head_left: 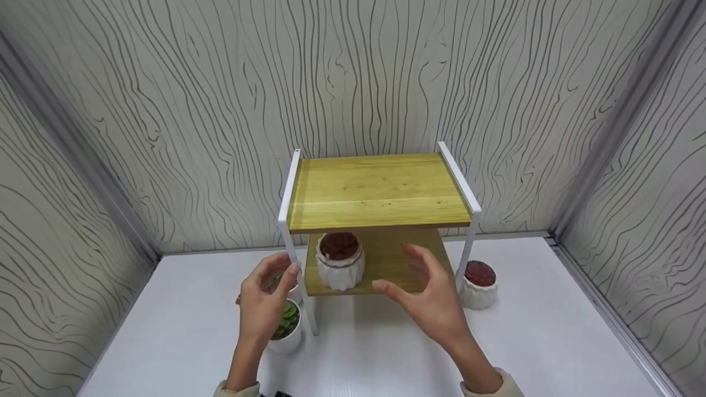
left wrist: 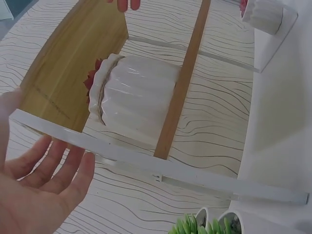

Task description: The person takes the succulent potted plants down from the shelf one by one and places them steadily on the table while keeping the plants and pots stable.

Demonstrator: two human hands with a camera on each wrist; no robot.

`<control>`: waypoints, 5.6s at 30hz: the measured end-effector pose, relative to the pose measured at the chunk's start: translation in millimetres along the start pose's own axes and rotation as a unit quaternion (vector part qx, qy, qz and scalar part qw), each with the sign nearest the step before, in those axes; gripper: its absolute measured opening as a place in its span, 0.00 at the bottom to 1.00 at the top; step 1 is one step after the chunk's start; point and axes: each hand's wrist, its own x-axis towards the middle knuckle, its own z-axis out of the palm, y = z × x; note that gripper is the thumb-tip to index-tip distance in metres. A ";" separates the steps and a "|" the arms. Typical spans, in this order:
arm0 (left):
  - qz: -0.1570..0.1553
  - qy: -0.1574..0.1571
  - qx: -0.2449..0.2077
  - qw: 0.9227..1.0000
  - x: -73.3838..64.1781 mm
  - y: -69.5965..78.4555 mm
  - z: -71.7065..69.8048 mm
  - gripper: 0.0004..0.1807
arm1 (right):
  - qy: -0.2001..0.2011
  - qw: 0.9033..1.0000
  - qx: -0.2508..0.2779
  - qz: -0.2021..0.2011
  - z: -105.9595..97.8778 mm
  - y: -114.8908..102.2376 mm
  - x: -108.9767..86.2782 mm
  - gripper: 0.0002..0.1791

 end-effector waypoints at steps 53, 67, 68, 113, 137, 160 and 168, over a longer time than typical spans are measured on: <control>-0.004 -0.015 -0.023 1.000 11.0 6.0 9.3 0.12 | 0.202 0.978 0.025 -0.038 155.7 21.1 19.0 0.65; -0.026 0.004 -0.030 0.999 14.1 7.1 11.3 0.17 | 0.283 0.958 -0.007 -0.053 173.9 22.7 26.3 0.62; -0.029 0.006 -0.032 0.999 14.4 7.1 11.5 0.17 | 0.281 0.958 -0.005 -0.052 174.5 23.0 26.8 0.62; -0.040 0.005 -0.036 0.999 15.5 7.7 15.2 0.20 | 0.348 0.937 -0.039 -0.020 191.9 22.3 40.1 0.51; -0.048 -0.009 -0.045 0.998 16.2 9.4 11.6 0.21 | 0.359 0.933 0.020 -0.019 184.2 12.2 38.1 0.53; -0.054 -0.012 -0.047 0.997 16.8 9.5 11.9 0.22 | 0.370 0.927 0.059 -0.038 166.7 1.2 13.6 0.53; -0.060 -0.010 -0.038 0.997 15.9 9.6 11.5 0.22 | 0.371 0.926 0.075 -0.013 157.5 -1.4 3.9 0.57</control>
